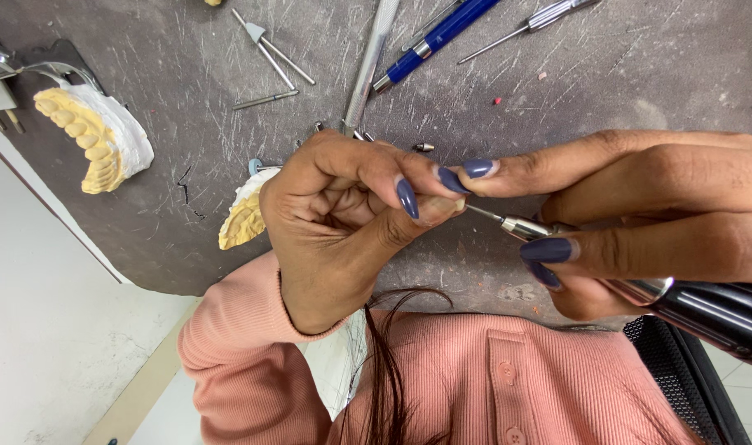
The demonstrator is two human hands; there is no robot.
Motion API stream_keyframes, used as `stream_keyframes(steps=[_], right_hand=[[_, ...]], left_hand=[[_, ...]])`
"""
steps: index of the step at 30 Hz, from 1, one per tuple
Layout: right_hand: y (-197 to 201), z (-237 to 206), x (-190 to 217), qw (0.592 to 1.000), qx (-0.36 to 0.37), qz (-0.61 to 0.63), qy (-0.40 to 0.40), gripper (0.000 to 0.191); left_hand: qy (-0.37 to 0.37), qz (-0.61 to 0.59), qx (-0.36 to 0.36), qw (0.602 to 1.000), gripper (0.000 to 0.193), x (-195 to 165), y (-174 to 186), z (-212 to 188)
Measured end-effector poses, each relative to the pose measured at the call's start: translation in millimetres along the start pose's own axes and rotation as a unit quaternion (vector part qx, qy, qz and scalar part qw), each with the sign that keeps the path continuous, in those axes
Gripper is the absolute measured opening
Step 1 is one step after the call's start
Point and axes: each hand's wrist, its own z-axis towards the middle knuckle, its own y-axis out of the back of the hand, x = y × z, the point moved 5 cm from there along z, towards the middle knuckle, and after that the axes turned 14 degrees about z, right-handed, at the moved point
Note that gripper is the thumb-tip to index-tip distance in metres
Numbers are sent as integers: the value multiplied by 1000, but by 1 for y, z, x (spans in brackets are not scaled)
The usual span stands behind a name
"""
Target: The person holds a small dental crown on a die in one hand and shapes its surface with a rotary handpiece, changing bits and repositioning the crown repeatedly. They then use a thin hand tool to refine the crown and hold it against the plaster dental model on the bench.
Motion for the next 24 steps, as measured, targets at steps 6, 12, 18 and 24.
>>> stream_keyframes(steps=[6, 12, 18, 24], right_hand=[[6, -2, -22, 996, 14, 57, 71, 30], [10, -23, -35, 999, 11, 21, 30, 27], [6, -13, -23, 1000, 23, 14, 3, 25], [1, -11, -12, 999, 28, 4, -18, 23]], left_hand=[[-9, -31, -6, 999, 26, -4, -4, 3], [25, -12, 31, 999, 19, -8, -4, 6], [51, -8, 54, 997, 19, -6, -3, 4], [48, -12, 46, 998, 21, -6, -3, 7]])
